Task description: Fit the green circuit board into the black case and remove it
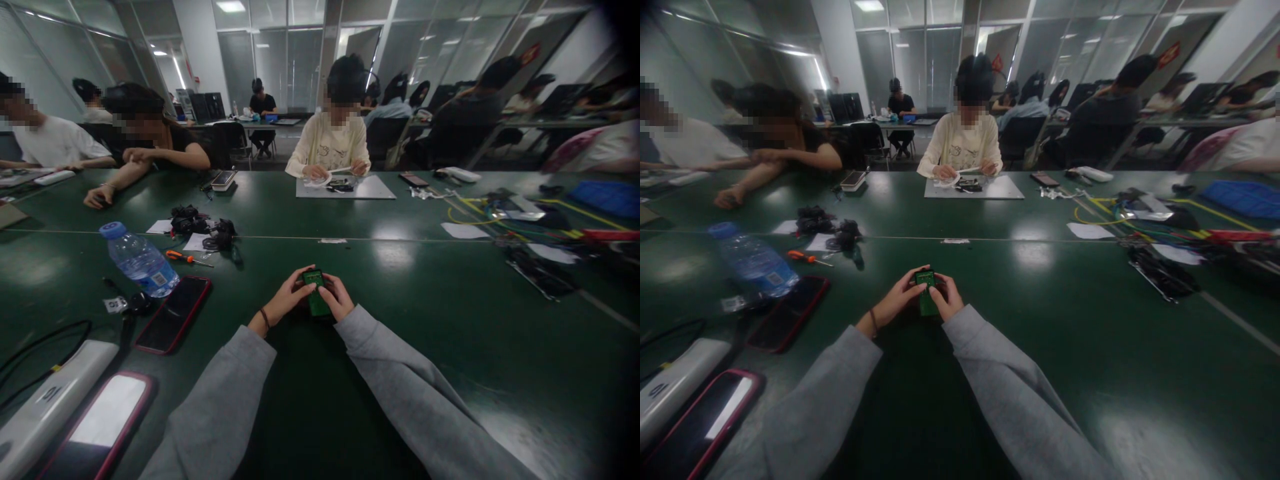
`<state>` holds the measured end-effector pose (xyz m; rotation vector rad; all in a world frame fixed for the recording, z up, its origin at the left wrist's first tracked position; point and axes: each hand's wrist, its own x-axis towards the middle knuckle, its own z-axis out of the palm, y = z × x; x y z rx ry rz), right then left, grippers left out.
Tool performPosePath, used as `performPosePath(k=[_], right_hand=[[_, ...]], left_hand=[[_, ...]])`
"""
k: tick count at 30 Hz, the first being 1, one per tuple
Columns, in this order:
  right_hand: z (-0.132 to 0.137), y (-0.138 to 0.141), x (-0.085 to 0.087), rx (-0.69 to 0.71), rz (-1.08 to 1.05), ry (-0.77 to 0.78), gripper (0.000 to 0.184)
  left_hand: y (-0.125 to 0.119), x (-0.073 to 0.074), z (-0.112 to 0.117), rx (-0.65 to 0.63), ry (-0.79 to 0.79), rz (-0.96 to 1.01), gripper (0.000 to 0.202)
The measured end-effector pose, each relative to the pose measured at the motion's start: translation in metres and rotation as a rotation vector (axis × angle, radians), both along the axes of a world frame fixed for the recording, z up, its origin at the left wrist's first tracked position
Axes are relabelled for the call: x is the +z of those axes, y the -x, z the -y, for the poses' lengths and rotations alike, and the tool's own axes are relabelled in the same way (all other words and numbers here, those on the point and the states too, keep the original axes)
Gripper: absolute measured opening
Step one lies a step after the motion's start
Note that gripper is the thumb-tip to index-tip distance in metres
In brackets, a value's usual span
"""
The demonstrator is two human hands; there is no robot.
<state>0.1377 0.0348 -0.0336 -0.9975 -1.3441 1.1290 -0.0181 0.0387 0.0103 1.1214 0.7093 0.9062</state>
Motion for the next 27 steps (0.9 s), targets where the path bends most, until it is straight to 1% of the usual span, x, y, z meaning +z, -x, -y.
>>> performPosePath(k=[9,14,20,27], right_hand=[[-0.0010,-0.0005,-0.0013,-0.006,0.021,-0.018,0.051],[0.0006,-0.0004,0.0018,0.004,0.023,-0.015,0.051],[0.0009,0.0000,0.0026,-0.005,0.074,-0.087,0.051],[0.0010,0.0014,0.0021,-0.021,0.078,-0.075,0.051]], left_hand=[[-0.0007,0.0003,-0.0009,0.006,-0.009,-0.024,0.057],[-0.0011,-0.0004,-0.0005,0.021,-0.019,-0.021,0.056],[-0.0013,-0.0010,-0.0002,0.032,-0.016,-0.027,0.055],[-0.0005,-0.0022,-0.0009,0.024,-0.017,-0.032,0.054]])
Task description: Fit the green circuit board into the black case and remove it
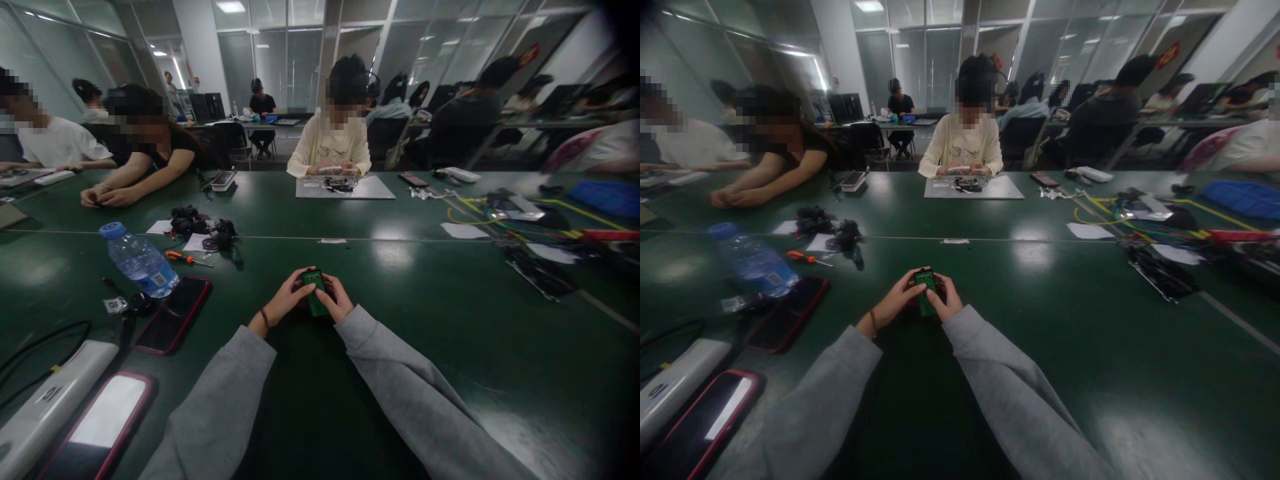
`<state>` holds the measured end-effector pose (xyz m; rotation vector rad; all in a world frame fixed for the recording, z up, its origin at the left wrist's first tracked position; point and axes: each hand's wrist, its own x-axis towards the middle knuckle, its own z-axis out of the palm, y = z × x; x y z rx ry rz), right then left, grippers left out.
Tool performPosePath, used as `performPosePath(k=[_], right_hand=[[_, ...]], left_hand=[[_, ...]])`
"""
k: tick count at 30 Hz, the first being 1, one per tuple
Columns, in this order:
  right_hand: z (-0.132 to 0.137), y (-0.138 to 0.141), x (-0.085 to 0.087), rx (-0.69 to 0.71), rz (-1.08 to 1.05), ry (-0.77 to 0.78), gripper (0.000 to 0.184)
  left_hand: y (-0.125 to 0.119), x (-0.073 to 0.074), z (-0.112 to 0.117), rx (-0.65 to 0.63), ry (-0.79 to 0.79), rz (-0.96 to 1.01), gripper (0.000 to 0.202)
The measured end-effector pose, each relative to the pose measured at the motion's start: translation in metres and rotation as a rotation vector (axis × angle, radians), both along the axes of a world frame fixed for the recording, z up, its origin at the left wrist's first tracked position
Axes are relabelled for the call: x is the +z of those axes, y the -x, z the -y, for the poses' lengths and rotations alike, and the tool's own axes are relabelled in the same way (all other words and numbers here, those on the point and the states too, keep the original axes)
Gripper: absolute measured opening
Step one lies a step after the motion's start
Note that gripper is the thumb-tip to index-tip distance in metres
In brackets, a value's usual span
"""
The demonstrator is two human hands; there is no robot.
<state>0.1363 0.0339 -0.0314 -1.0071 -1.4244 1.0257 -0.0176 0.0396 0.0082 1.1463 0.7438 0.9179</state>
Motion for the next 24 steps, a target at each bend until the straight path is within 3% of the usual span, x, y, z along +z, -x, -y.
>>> performPosePath(k=[24], right_hand=[[0.0001,-0.0013,0.0009,0.037,-0.021,-0.005,0.049]], left_hand=[[0.0016,0.0035,0.0031,-0.005,0.049,0.045,0.048]])
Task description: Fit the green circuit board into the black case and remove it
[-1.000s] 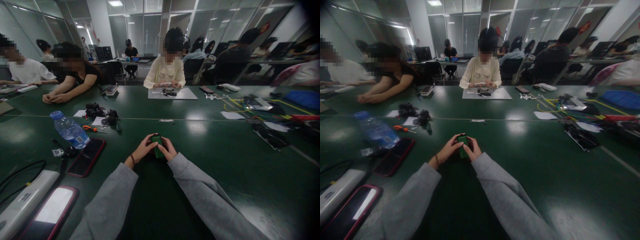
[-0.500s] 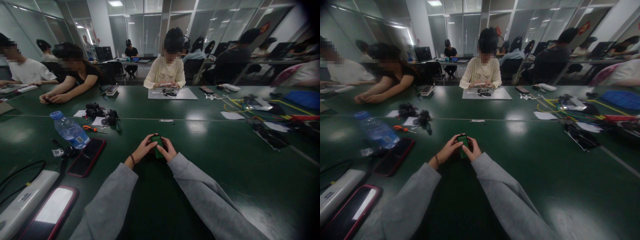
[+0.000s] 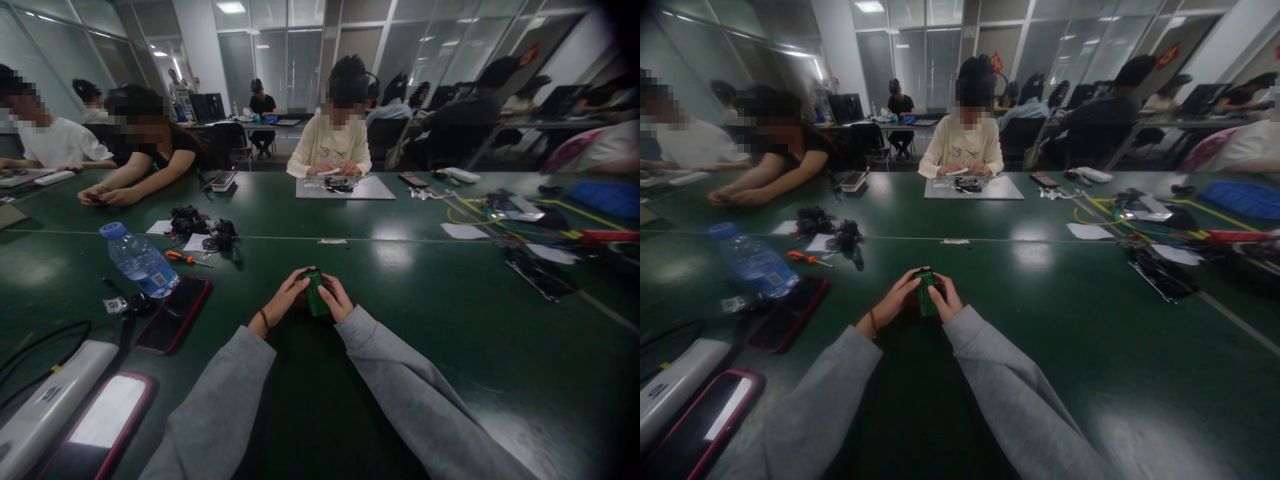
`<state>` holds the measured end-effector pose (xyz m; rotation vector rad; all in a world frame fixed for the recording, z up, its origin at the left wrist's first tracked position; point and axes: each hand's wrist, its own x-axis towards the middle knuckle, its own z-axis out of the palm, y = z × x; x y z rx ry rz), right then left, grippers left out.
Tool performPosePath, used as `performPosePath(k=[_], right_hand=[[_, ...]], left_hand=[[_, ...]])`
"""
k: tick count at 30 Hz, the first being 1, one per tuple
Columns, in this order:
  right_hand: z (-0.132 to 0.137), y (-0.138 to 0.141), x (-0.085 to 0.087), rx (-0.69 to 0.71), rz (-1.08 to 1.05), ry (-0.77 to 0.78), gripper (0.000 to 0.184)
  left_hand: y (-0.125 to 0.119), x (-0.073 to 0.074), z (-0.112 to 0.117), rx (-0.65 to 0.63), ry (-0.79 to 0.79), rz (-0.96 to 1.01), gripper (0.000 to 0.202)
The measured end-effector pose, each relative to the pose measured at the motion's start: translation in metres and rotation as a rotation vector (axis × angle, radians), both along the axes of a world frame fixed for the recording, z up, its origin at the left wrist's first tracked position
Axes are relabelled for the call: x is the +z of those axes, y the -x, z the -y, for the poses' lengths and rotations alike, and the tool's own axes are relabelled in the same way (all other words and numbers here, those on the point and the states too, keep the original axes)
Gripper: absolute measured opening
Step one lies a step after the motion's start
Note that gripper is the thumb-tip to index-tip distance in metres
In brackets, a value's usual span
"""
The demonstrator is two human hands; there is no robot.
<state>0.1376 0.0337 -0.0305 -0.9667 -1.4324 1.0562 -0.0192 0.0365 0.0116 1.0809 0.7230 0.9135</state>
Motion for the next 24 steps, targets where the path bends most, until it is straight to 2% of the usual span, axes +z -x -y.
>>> performPosePath(k=[24], right_hand=[[-0.0036,-0.0008,-0.0088,0.023,0.017,-0.025,0.050]], left_hand=[[0.0023,-0.0011,-0.0010,-0.033,-0.009,0.014,0.048]])
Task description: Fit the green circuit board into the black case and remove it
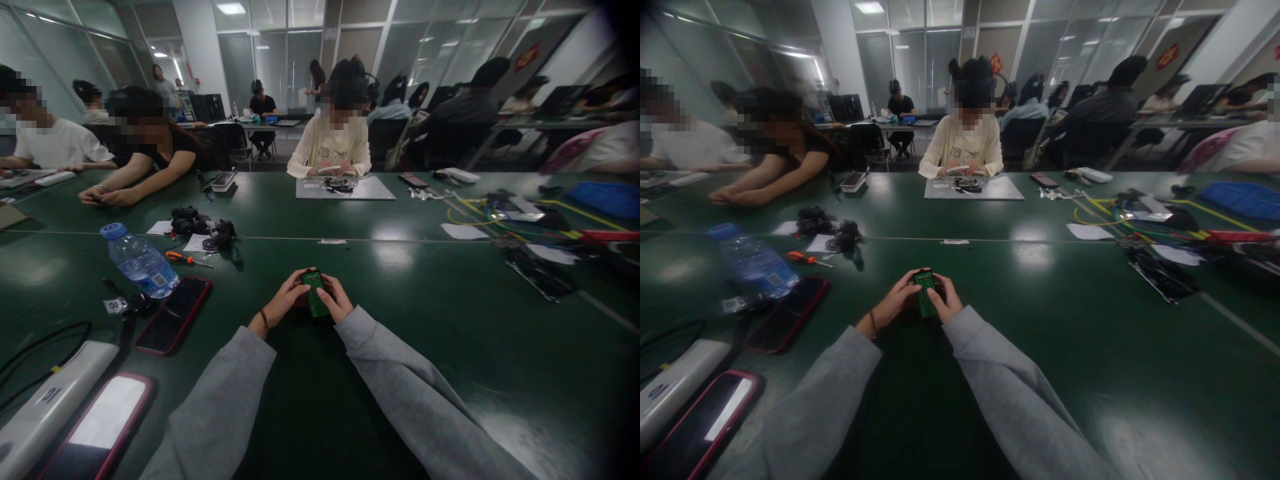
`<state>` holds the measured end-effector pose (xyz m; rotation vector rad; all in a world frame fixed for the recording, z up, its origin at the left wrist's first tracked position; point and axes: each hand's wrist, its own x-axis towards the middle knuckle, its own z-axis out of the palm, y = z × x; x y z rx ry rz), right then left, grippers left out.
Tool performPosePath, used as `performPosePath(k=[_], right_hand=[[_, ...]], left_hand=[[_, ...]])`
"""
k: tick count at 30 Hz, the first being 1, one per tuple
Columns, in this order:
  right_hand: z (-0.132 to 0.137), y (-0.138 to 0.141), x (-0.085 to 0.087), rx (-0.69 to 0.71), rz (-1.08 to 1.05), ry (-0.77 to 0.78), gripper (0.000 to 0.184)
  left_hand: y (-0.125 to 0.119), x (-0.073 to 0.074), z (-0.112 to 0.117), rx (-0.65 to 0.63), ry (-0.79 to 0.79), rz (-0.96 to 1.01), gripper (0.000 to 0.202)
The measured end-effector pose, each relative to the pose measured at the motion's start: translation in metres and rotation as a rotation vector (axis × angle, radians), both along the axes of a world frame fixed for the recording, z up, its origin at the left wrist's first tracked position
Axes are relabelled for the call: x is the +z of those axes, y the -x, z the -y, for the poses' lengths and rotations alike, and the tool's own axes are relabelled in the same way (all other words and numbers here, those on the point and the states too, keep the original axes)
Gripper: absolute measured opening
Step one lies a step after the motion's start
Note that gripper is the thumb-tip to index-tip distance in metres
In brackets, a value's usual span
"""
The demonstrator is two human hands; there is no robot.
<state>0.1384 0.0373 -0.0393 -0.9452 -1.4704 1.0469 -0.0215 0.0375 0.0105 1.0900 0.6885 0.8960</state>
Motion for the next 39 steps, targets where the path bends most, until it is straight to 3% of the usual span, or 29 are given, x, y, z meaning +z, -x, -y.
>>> performPosePath(k=[15,26,39], right_hand=[[-0.001,0.000,-0.001,-0.033,0.028,-0.001,0.051],[-0.007,-0.011,-0.003,0.134,0.035,-0.012,0.053],[-0.011,-0.013,-0.008,0.171,0.045,0.000,0.054]], left_hand=[[-0.001,-0.005,-0.002,0.010,-0.001,0.003,0.050],[-0.001,-0.001,0.000,0.022,0.014,-0.006,0.048],[-0.001,-0.003,-0.002,0.025,0.010,-0.022,0.047]])
